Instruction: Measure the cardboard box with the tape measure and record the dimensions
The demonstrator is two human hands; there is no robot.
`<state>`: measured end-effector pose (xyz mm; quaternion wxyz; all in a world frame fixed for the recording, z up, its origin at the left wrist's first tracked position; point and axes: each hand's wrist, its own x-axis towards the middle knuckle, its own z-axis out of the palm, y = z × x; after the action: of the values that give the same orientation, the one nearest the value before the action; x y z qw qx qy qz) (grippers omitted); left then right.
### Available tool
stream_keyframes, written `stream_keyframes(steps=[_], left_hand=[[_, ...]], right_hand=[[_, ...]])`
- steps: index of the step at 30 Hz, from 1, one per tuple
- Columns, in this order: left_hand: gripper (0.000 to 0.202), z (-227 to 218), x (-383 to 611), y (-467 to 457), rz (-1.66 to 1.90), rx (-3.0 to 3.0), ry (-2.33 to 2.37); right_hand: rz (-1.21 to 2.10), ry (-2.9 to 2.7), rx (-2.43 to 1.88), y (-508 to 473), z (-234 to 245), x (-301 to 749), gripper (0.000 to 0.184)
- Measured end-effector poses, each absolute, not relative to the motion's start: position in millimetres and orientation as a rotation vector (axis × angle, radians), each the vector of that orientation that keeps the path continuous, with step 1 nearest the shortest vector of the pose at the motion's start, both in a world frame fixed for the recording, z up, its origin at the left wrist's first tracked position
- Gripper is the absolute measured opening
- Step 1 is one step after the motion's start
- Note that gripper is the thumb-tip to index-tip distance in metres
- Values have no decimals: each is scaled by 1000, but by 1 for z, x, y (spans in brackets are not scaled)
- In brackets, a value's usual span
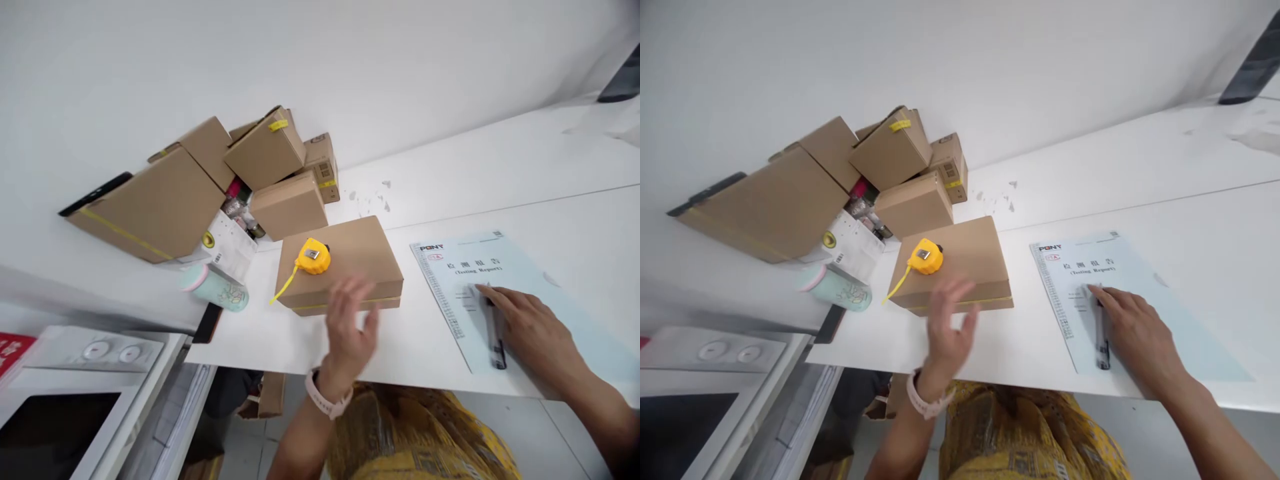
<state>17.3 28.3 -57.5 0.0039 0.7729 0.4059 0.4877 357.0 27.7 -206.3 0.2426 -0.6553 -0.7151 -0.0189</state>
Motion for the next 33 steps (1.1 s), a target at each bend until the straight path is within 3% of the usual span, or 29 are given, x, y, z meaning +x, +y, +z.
stream_keyframes(steps=[3, 7, 10, 12, 14, 16, 19, 22, 28, 33], left_hand=[[38, -34, -22, 67, 1636, 2343, 1722], [73, -27, -45, 105, 1241, 2055, 1983], [64, -24, -43, 106, 1242, 1822, 1883], [53, -19, -37, 92, 1305, 1657, 1573], [48, -14, -30, 72, 1247, 1496, 1164], [53, -10, -23, 54, 1126, 1382, 869], [60, -9, -14, 38, 980, 1299, 724], [63, -13, -11, 35, 915, 1302, 738], [69, -9, -35, 43, 928, 1319, 844], [52, 13, -97, 73, 1146, 1305, 1147]], right_hand=[[-50, -1876, -1764, 28, -203, 352, 55], [-73, -1735, -1752, 16, -172, 329, 45], [-36, -1606, -1697, 3, -145, 307, 40], [57, -1481, -1640, -6, -127, 291, 34], [306, -1371, -1566, -12, -107, 272, 29], [761, -1321, -1446, -15, -84, 252, 35], [1313, -1227, -1194, -9, -52, 222, 52], [1594, -1151, -1025, 1, -35, 201, 61], [1624, -1064, -970, 24, -25, 187, 58], [1439, -969, -975, 85, -25, 205, 62]])
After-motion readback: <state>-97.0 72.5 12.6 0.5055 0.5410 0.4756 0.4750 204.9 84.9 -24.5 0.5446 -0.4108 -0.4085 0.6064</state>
